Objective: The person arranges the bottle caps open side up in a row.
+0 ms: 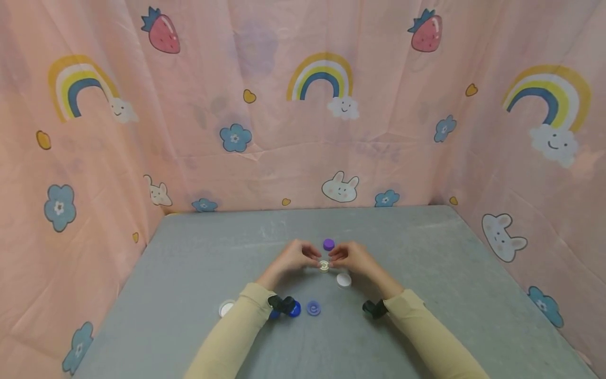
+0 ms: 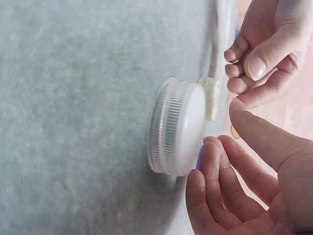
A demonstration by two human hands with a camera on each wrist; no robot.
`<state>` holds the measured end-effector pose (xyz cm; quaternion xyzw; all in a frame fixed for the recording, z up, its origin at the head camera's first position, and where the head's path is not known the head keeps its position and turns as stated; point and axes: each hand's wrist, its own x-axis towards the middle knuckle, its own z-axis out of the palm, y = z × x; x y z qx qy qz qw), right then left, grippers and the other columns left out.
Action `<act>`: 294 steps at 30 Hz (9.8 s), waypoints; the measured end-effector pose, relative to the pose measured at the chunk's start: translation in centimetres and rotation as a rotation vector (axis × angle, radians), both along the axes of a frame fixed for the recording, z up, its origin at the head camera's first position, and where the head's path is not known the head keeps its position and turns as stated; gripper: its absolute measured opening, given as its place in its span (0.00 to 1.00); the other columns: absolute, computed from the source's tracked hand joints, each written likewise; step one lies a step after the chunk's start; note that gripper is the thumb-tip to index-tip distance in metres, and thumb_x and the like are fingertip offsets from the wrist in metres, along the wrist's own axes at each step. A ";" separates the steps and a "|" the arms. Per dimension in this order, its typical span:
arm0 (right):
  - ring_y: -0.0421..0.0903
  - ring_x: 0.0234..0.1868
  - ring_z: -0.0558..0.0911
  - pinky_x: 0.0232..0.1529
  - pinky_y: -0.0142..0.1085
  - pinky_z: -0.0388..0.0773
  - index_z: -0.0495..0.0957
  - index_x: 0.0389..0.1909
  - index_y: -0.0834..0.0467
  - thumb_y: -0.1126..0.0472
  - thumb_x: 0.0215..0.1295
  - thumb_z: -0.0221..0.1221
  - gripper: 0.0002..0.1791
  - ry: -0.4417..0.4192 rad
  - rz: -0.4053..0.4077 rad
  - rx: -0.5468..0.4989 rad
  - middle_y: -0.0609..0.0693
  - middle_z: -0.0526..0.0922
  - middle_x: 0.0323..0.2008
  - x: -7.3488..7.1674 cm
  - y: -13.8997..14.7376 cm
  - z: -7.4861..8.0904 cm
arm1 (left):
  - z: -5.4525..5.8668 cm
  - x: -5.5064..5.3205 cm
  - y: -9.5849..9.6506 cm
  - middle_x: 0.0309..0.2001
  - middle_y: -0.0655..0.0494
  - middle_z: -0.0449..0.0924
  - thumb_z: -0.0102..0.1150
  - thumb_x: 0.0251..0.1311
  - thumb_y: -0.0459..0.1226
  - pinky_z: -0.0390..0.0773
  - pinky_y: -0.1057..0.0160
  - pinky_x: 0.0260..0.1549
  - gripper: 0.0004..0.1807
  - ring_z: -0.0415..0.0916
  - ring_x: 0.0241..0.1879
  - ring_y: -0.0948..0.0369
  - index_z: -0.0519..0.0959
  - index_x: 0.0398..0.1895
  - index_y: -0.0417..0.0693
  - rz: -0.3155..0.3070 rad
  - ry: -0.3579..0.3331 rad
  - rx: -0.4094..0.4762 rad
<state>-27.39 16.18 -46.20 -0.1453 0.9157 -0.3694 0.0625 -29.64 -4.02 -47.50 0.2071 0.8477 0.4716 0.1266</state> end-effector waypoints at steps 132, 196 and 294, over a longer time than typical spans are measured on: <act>0.41 0.26 0.78 0.25 0.29 0.74 0.80 0.33 0.53 0.50 0.61 0.52 0.13 -0.012 0.221 -0.068 0.46 0.82 0.26 8.1 1.8 1.4 | -0.3 8.8 1.1 0.27 0.63 0.81 0.65 0.46 0.39 0.75 0.72 0.27 0.06 0.76 0.26 0.73 0.81 0.29 0.52 -0.107 0.275 0.134; 0.36 0.23 0.78 0.22 0.28 0.72 0.76 0.36 0.58 0.60 0.47 0.65 0.14 0.014 0.214 0.009 0.46 0.81 0.22 8.9 0.7 0.2 | -1.1 8.9 1.2 0.22 0.68 0.78 0.69 0.41 0.40 0.72 0.76 0.23 0.09 0.72 0.22 0.76 0.82 0.29 0.52 -0.143 0.251 -0.028; 0.45 0.33 0.80 0.37 0.38 0.76 0.79 0.38 0.61 0.59 0.47 0.66 0.16 0.051 -0.120 0.001 0.54 0.82 0.33 -3.8 1.1 0.7 | 0.1 -3.7 2.7 0.24 0.60 0.80 0.70 0.39 0.43 0.72 0.68 0.26 0.11 0.75 0.26 0.65 0.82 0.27 0.51 0.229 0.054 0.019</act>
